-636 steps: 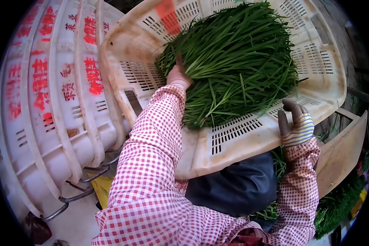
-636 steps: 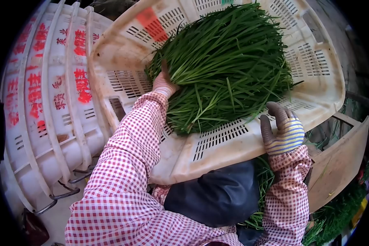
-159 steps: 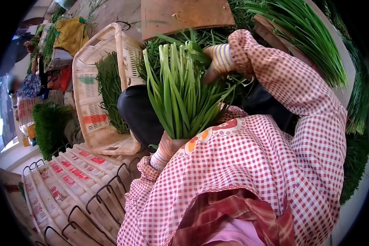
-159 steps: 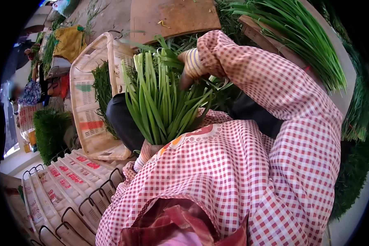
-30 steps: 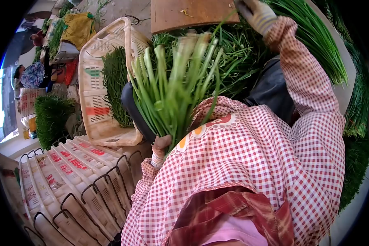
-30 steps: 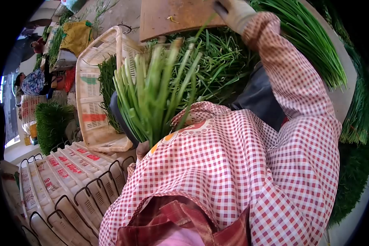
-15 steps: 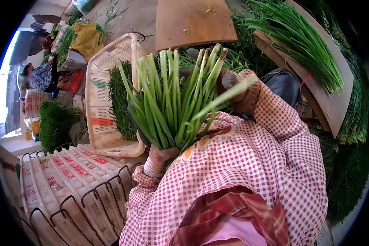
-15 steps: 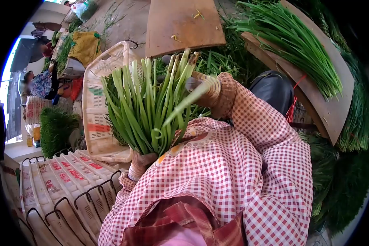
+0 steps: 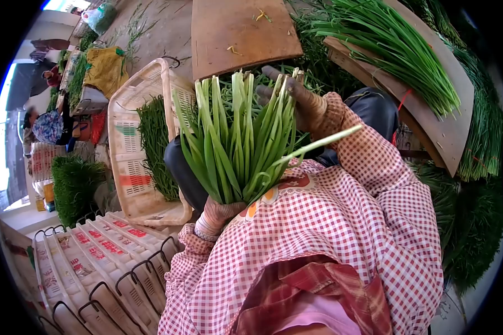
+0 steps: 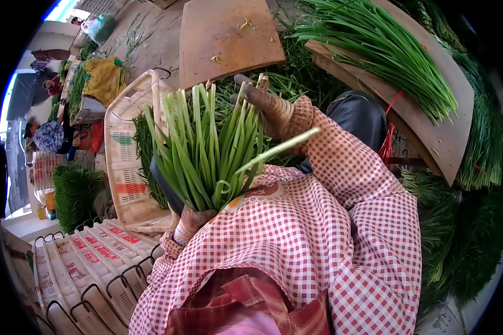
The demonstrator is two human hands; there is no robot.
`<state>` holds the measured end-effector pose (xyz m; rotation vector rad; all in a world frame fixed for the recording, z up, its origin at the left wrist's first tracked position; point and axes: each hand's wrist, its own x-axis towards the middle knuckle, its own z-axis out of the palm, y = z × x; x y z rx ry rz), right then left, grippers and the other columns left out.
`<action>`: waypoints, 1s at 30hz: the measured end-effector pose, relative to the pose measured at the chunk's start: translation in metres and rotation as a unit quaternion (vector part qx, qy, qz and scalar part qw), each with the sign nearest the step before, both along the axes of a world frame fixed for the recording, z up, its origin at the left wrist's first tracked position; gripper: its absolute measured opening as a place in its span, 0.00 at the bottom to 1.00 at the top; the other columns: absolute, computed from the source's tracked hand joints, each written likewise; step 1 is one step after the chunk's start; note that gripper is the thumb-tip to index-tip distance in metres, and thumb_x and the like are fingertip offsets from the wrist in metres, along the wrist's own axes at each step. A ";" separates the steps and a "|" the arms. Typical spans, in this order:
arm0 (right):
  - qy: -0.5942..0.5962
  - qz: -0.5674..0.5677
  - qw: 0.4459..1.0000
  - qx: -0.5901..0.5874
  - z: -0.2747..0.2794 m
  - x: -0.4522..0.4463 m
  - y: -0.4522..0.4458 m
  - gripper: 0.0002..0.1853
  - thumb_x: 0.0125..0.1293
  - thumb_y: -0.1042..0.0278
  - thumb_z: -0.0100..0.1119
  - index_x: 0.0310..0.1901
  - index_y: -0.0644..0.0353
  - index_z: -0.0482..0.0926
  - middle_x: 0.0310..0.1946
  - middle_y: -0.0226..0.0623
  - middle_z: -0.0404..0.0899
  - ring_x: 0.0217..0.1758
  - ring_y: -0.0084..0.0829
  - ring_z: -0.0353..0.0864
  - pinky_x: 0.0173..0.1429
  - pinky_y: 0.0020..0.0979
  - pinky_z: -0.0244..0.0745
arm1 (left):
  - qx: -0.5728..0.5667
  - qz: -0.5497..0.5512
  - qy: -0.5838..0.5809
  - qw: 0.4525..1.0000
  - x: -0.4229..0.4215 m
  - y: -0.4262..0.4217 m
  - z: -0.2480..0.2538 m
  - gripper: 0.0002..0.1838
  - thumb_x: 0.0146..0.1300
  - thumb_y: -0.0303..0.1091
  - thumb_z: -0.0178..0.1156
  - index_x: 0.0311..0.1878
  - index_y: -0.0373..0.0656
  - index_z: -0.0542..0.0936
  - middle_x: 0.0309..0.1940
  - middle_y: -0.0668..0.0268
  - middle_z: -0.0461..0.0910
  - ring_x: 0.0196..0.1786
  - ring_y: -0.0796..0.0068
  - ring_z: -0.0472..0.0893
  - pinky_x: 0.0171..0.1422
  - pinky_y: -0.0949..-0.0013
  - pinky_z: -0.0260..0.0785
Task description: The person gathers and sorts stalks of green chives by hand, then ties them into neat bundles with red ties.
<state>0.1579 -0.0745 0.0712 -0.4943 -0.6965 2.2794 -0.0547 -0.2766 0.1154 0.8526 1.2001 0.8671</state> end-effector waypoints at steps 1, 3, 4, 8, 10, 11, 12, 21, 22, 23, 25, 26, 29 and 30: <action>0.073 0.039 0.997 -0.009 -0.018 -0.004 0.005 0.51 0.53 0.42 0.67 0.72 0.49 0.47 0.67 0.48 0.59 0.68 0.45 0.61 0.68 0.50 0.61 | 0.035 -0.037 0.072 0.996 0.000 0.003 0.001 0.30 0.44 0.28 0.74 0.54 0.39 0.76 0.48 0.62 0.80 0.49 0.72 0.79 0.55 0.68 0.71; 0.147 0.081 0.986 -0.021 -0.008 -0.009 0.006 0.53 0.51 0.42 0.68 0.72 0.48 0.47 0.67 0.47 0.60 0.68 0.45 0.62 0.68 0.50 0.61 | 0.101 -0.104 0.204 0.968 0.000 0.008 0.004 0.30 0.44 0.28 0.74 0.54 0.39 0.76 0.48 0.62 0.80 0.49 0.72 0.79 0.55 0.68 0.71; 0.188 0.103 0.977 0.017 0.013 -0.011 0.004 0.54 0.50 0.43 0.70 0.72 0.48 0.46 0.65 0.44 0.62 0.66 0.42 0.65 0.67 0.48 0.63 | 0.104 -0.125 0.223 0.961 -0.003 0.009 0.006 0.30 0.45 0.28 0.74 0.54 0.39 0.76 0.48 0.62 0.80 0.49 0.72 0.79 0.55 0.68 0.71; 0.222 0.140 0.961 0.083 0.029 -0.016 0.010 0.48 0.51 0.54 0.71 0.70 0.51 0.54 0.62 0.37 0.68 0.62 0.38 0.71 0.65 0.45 0.67 | 0.076 -0.181 0.204 0.959 -0.016 0.018 0.020 0.27 0.46 0.28 0.73 0.52 0.39 0.76 0.47 0.62 0.81 0.48 0.72 0.79 0.53 0.68 0.72; 0.220 0.155 0.958 0.102 0.034 -0.014 0.014 0.44 0.51 0.59 0.69 0.69 0.52 0.58 0.63 0.38 0.67 0.63 0.38 0.70 0.66 0.44 0.66 | 0.245 -0.336 0.367 0.832 -0.022 0.036 0.020 0.29 0.48 0.30 0.73 0.55 0.38 0.75 0.47 0.61 0.80 0.48 0.72 0.79 0.53 0.68 0.72; 0.221 0.159 0.956 0.110 0.037 -0.013 0.017 0.42 0.51 0.61 0.69 0.68 0.52 0.59 0.64 0.39 0.66 0.64 0.38 0.69 0.66 0.43 0.66 | 0.245 -0.334 0.368 0.832 -0.022 0.039 0.026 0.29 0.48 0.30 0.73 0.55 0.38 0.75 0.47 0.61 0.80 0.48 0.72 0.79 0.53 0.68 0.72; 0.209 0.143 0.958 0.132 0.038 -0.012 0.017 0.43 0.51 0.62 0.68 0.69 0.53 0.59 0.63 0.41 0.67 0.63 0.39 0.70 0.66 0.44 0.66 | 0.164 -0.232 0.209 0.936 -0.020 0.041 0.035 0.31 0.49 0.32 0.72 0.56 0.37 0.73 0.48 0.61 0.80 0.49 0.72 0.78 0.54 0.69 0.71; 0.267 0.066 0.961 0.020 0.052 -0.025 0.009 0.43 0.50 0.64 0.67 0.69 0.56 0.58 0.59 0.46 0.71 0.62 0.44 0.71 0.65 0.48 0.66 | -0.009 -0.167 -0.073 0.983 -0.014 0.053 -0.009 0.30 0.64 0.45 0.61 0.63 0.37 0.68 0.57 0.64 0.74 0.58 0.72 0.71 0.63 0.68 0.63; 0.237 0.054 0.970 0.013 0.054 -0.027 0.011 0.41 0.49 0.68 0.66 0.67 0.57 0.60 0.52 0.46 0.76 0.57 0.46 0.74 0.62 0.48 0.70 | -0.037 -0.171 -0.073 0.982 -0.017 0.054 -0.012 0.28 0.64 0.44 0.60 0.63 0.38 0.69 0.56 0.65 0.74 0.58 0.73 0.71 0.63 0.68 0.63; 0.236 0.057 0.970 0.011 0.058 -0.026 0.012 0.41 0.49 0.68 0.66 0.67 0.57 0.60 0.52 0.46 0.76 0.57 0.46 0.74 0.62 0.48 0.70 | -0.038 -0.168 -0.073 0.982 -0.018 0.055 -0.011 0.28 0.64 0.44 0.60 0.63 0.38 0.69 0.56 0.65 0.74 0.58 0.73 0.71 0.63 0.68 0.63; 0.079 0.049 0.995 0.023 0.065 -0.021 0.015 0.39 0.49 0.71 0.66 0.66 0.58 0.63 0.45 0.45 0.79 0.50 0.45 0.80 0.57 0.45 0.76 | -0.052 -0.195 -0.030 0.979 -0.019 0.059 -0.010 0.27 0.65 0.42 0.59 0.63 0.37 0.69 0.57 0.65 0.74 0.57 0.73 0.71 0.62 0.69 0.64; 0.061 0.014 0.998 0.024 0.061 -0.021 0.014 0.31 0.49 0.75 0.65 0.58 0.61 0.70 0.38 0.44 0.80 0.42 0.43 0.83 0.52 0.43 0.80 | -0.035 -0.193 -0.018 0.980 -0.019 0.060 -0.008 0.30 0.63 0.38 0.61 0.66 0.39 0.65 0.59 0.63 0.72 0.59 0.73 0.71 0.64 0.68 0.63; 0.048 -0.043 0.997 -0.035 0.054 -0.021 0.009 0.20 0.52 0.75 0.64 0.48 0.63 0.74 0.36 0.43 0.79 0.39 0.41 0.83 0.48 0.43 0.81 | 0.056 -0.177 0.134 0.973 -0.029 0.063 0.013 0.31 0.61 0.33 0.64 0.65 0.38 0.65 0.58 0.60 0.72 0.58 0.72 0.71 0.62 0.67 0.64; 0.040 -0.087 0.995 -0.043 0.049 -0.022 0.008 0.11 0.56 0.73 0.62 0.41 0.62 0.76 0.34 0.41 0.79 0.37 0.39 0.83 0.43 0.42 0.82 | 0.032 -0.151 0.113 0.981 -0.037 0.070 0.027 0.32 0.59 0.31 0.65 0.66 0.38 0.64 0.58 0.58 0.72 0.59 0.70 0.71 0.62 0.66 0.64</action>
